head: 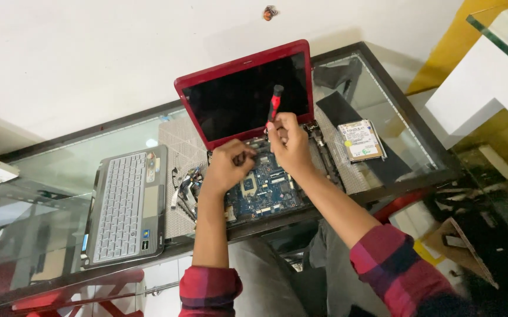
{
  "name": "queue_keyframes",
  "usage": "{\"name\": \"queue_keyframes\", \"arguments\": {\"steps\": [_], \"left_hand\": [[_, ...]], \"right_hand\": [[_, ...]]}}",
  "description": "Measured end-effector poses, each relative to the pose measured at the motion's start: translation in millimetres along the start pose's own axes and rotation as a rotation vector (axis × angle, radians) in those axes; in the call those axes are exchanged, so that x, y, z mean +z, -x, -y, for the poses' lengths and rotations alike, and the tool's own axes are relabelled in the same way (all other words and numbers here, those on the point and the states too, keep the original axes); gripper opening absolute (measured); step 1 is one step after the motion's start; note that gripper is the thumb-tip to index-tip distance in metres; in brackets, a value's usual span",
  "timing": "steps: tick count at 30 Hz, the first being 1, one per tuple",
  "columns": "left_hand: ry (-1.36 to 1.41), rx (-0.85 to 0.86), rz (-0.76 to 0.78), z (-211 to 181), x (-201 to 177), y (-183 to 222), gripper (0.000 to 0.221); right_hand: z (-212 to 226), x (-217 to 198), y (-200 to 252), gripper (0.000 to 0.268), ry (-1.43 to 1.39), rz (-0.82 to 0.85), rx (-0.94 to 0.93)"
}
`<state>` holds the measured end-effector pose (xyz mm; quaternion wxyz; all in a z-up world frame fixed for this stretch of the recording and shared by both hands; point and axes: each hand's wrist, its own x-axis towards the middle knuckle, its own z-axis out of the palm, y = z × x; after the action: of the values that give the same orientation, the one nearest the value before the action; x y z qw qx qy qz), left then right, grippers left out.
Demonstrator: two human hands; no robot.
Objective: Disassembling a laptop by removing screws with a screwdriver and manipulating internal components for repair.
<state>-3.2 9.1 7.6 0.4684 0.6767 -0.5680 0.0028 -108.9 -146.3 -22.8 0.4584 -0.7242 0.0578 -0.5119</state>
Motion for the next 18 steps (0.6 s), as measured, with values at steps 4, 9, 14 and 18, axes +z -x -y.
{"name": "queue_keyframes", "arguments": {"steps": [4,9,14,18], "left_hand": [[-0.089,0.035,0.006,3,-2,2,0.019],[-0.134,0.079,-0.023,8,2,3,0.02],[-0.126,0.091,-0.021,18,6,4,0.015],[-0.1,0.08,-0.032,18,8,5,0.013]], "right_hand": [[-11,0,-2,0.007,0.054,0.025,-0.024],[-14,0,0,0.01,0.08,0.029,-0.018],[-17,0,0,0.01,0.072,-0.003,-0.056],[-3,2,-3,0.012,0.063,-0.088,-0.122]]}}
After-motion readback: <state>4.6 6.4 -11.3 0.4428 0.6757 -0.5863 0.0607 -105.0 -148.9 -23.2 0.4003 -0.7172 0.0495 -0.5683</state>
